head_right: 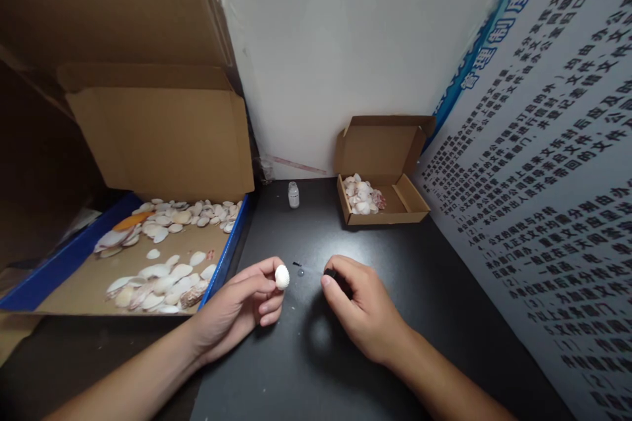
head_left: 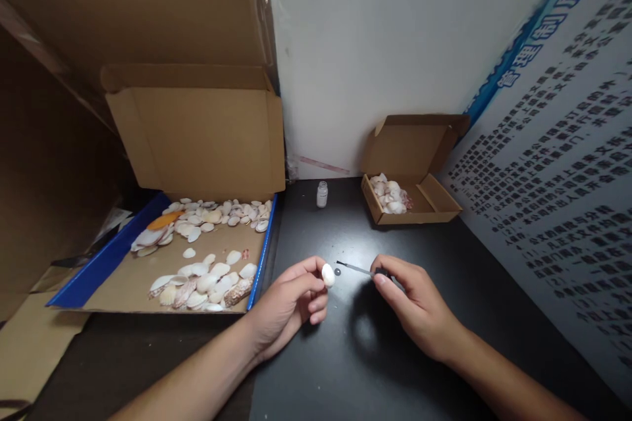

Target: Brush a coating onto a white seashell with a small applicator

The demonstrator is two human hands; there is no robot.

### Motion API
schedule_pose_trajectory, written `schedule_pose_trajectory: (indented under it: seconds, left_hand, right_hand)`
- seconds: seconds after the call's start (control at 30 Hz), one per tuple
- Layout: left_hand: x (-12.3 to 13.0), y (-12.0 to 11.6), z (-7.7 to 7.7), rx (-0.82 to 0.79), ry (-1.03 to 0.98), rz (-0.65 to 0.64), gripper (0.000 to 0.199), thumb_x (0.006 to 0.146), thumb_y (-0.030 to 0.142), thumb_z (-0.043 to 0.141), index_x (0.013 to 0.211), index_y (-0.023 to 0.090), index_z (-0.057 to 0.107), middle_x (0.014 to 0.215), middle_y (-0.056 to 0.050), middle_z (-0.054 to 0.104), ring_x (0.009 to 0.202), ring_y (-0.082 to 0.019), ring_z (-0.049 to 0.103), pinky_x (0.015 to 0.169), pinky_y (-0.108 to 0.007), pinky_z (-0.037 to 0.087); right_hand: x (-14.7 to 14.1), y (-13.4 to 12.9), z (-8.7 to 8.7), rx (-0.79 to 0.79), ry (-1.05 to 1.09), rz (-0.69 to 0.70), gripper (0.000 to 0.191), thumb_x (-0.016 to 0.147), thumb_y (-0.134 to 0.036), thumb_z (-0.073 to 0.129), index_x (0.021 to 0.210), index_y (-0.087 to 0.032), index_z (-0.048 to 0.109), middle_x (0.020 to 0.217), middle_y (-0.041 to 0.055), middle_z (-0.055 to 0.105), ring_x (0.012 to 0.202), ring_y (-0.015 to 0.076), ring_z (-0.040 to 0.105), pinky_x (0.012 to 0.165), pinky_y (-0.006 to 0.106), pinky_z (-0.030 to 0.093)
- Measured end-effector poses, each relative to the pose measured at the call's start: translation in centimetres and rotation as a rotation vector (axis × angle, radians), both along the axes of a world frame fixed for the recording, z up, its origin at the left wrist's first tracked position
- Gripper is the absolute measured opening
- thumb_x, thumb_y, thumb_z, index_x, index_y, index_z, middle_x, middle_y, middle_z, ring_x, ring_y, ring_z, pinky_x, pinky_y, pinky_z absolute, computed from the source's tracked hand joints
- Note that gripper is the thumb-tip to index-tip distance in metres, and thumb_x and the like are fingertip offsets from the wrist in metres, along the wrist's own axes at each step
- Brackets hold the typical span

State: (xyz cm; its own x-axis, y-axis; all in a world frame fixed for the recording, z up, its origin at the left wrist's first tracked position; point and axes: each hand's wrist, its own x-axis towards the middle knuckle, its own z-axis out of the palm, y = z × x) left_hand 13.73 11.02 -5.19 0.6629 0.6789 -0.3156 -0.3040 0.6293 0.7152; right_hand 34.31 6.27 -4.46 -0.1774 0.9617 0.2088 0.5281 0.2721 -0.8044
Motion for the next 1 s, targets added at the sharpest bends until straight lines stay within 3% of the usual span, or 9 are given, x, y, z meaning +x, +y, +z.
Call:
schedule_pose_trajectory:
  seconds: [0.17,0.33,0.5,0.63,0.77,0.93,1.0]
  left_hand:
    - [0.04,0.01,0.09,-0.019,0.006,-0.004,0.008,0.075,0.010,0.052,0.079,0.015,0.048,0.069,0.003,0.038,0.053,-0.005,0.031,0.050,-0.021,0.026]
    - [0.03,-0.06,0.32,-0.025,-0.005,-0.009,0.009,0.072,0.008,0.050,0.078,0.015,0.048,0.069,0.003,0.039,0.053,-0.006,0.032,0.051,-0.022,0.026]
    - [0.05,-0.07,0.47,-0.024,-0.002,-0.015,0.009,0.071,0.008,0.049,0.078,0.014,0.048,0.068,0.003,0.039,0.053,-0.006,0.032,0.051,-0.022,0.026]
    - [0.11,-0.06,0.39,-0.020,0.013,-0.010,0.009,0.071,0.009,0.050,0.077,0.015,0.048,0.068,0.003,0.039,0.053,-0.006,0.032,0.050,-0.021,0.025]
    - [0.10,-0.14,0.34,-0.019,0.022,-0.014,0.008,0.072,0.009,0.050,0.077,0.015,0.048,0.069,0.003,0.040,0.052,-0.005,0.033,0.050,-0.021,0.026]
    - [0.10,-0.12,0.28,0.005,0.016,-0.014,0.007,0.074,0.009,0.049,0.078,0.015,0.049,0.069,0.003,0.040,0.051,-0.006,0.035,0.050,-0.022,0.030]
    - [0.08,-0.10,0.28,0.009,0.009,-0.013,0.007,0.075,0.009,0.048,0.079,0.014,0.050,0.070,0.002,0.041,0.052,-0.006,0.036,0.051,-0.022,0.031]
  right_hand:
    - [-0.06,-0.04,0.10,-0.021,0.052,0.118,0.028,0.097,-0.033,0.041,0.073,-0.019,0.043,0.066,-0.0021,0.045,0.061,0.0135,0.042,0.058,0.026,0.030]
    - [0.03,-0.10,0.06,-0.024,0.050,0.066,0.030,0.098,-0.034,0.040,0.072,-0.019,0.041,0.065,-0.0023,0.043,0.061,0.0135,0.040,0.058,0.027,0.029]
    - [-0.05,-0.14,0.00,-0.042,0.042,0.151,0.029,0.098,-0.034,0.040,0.073,-0.019,0.042,0.068,-0.0018,0.045,0.063,0.0137,0.042,0.059,0.027,0.030]
    - [-0.08,-0.10,-0.06,-0.024,0.036,0.063,0.032,0.099,-0.035,0.038,0.072,-0.019,0.042,0.065,-0.0020,0.044,0.061,0.0136,0.041,0.058,0.026,0.030]
    - [-0.17,-0.13,0.05,-0.005,0.019,0.103,0.030,0.098,-0.034,0.039,0.072,-0.019,0.042,0.066,-0.0015,0.046,0.061,0.0136,0.043,0.058,0.026,0.031]
    - [-0.10,0.08,0.12,-0.016,-0.013,0.004,0.032,0.098,-0.035,0.039,0.069,-0.019,0.041,0.062,-0.0019,0.043,0.059,0.0138,0.042,0.056,0.026,0.030]
    - [-0.06,0.09,0.18,-0.005,0.007,0.025,0.032,0.098,-0.034,0.038,0.070,-0.019,0.042,0.063,-0.0016,0.044,0.059,0.0139,0.042,0.057,0.026,0.031]
